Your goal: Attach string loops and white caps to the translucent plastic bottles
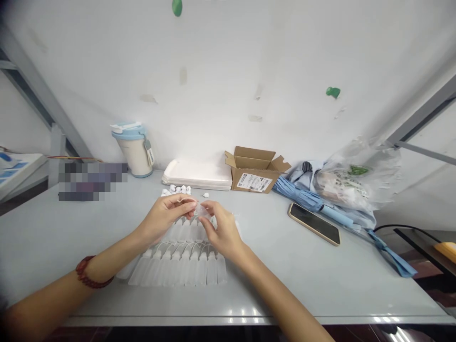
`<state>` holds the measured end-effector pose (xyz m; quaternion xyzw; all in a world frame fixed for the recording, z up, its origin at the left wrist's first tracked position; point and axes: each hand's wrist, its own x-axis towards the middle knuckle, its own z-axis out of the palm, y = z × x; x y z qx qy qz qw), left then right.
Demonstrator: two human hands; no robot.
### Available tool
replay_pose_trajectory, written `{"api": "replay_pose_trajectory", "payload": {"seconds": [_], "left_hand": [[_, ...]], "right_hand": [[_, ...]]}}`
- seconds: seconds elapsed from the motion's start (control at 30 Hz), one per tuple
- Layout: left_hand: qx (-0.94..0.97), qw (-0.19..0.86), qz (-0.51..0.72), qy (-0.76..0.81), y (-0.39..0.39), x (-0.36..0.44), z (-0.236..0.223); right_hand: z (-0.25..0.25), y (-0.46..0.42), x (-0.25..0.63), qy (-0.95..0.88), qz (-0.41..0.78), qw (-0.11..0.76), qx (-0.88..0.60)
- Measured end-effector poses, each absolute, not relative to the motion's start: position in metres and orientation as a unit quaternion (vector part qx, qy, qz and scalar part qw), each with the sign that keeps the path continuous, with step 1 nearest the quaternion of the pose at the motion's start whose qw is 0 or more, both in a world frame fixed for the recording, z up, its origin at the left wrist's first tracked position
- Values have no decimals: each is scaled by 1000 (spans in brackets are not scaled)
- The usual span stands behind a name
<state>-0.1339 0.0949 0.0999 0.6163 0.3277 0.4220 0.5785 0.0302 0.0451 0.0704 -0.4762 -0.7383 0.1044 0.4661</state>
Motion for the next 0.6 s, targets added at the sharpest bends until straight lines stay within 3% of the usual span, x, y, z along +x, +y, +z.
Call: {"api": "replay_pose_trajectory", "payload": {"seconds": [0.6], "left_hand": [[731, 501, 353, 299, 97, -136, 92]], "right_hand": [[73, 39, 32, -761, 116, 466, -436]]}}
